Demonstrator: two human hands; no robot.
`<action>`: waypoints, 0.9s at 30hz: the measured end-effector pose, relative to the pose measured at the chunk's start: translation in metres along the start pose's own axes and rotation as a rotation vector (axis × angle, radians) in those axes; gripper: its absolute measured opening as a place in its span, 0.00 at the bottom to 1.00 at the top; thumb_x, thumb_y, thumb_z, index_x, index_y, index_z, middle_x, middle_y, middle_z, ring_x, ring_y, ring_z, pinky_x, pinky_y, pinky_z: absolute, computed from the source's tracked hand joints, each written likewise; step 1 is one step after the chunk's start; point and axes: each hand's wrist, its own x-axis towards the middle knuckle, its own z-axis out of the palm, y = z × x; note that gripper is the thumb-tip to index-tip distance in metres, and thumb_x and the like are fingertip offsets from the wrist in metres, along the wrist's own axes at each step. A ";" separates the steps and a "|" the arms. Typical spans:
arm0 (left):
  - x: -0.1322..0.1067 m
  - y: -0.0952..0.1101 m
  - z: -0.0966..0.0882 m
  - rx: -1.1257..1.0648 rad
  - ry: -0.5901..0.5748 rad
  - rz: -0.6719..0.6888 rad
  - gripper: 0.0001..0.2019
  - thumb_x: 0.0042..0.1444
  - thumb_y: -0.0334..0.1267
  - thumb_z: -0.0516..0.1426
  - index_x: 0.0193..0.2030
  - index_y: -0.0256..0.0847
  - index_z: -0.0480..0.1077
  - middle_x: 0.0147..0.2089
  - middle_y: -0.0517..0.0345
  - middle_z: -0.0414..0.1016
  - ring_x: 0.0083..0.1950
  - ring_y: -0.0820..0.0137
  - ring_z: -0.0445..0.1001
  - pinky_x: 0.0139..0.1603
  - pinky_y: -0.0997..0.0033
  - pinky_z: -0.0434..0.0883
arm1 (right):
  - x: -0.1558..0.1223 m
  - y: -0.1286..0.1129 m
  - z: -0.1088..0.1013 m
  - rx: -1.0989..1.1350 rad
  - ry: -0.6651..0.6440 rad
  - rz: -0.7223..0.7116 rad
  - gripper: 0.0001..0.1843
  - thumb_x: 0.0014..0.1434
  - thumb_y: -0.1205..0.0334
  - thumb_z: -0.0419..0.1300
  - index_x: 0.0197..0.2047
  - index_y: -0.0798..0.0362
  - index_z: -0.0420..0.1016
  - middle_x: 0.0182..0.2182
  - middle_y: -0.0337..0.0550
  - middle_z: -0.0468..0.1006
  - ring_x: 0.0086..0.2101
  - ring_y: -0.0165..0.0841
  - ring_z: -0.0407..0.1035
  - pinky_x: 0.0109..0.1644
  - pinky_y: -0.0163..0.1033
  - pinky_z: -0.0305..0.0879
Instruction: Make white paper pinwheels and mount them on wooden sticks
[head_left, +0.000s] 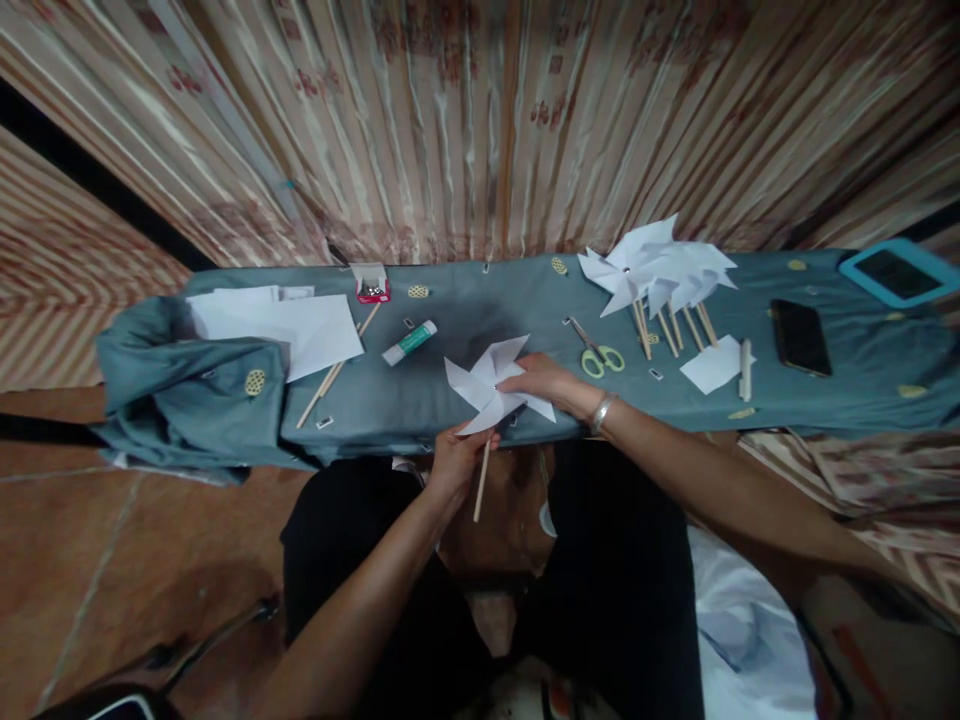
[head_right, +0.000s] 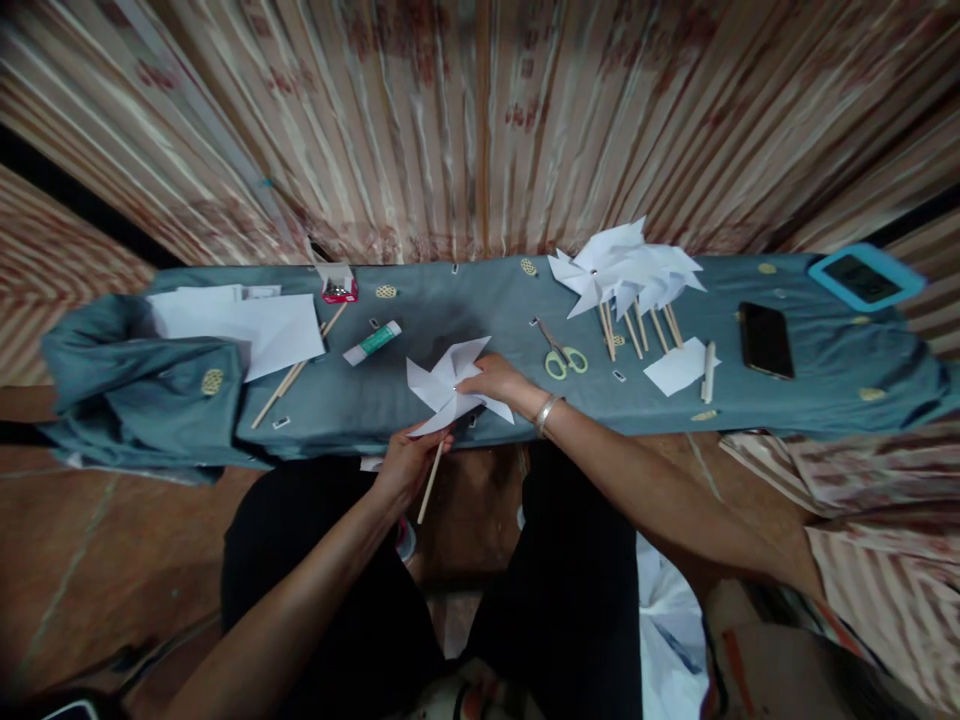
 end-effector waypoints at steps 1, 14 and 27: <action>0.000 -0.001 0.000 -0.005 0.005 -0.005 0.10 0.31 0.24 0.68 0.26 0.33 0.79 0.23 0.58 0.78 0.24 0.76 0.72 0.32 0.75 0.70 | 0.000 -0.003 0.000 -0.052 -0.004 0.002 0.04 0.42 0.67 0.66 0.24 0.57 0.76 0.22 0.38 0.76 0.26 0.31 0.69 0.31 0.34 0.62; 0.000 -0.005 -0.002 0.000 0.048 -0.079 0.11 0.41 0.17 0.64 0.32 0.32 0.79 0.25 0.56 0.79 0.24 0.77 0.74 0.32 0.77 0.74 | 0.021 -0.019 -0.009 -0.566 -0.065 -0.103 0.09 0.38 0.64 0.71 0.19 0.52 0.75 0.24 0.43 0.78 0.33 0.39 0.72 0.34 0.37 0.61; 0.000 -0.006 -0.004 -0.017 0.065 -0.094 0.11 0.43 0.15 0.62 0.32 0.31 0.78 0.26 0.55 0.80 0.24 0.75 0.76 0.30 0.76 0.75 | 0.025 -0.020 -0.009 -0.691 -0.136 -0.163 0.10 0.41 0.60 0.70 0.31 0.52 0.81 0.31 0.46 0.82 0.36 0.41 0.74 0.36 0.37 0.61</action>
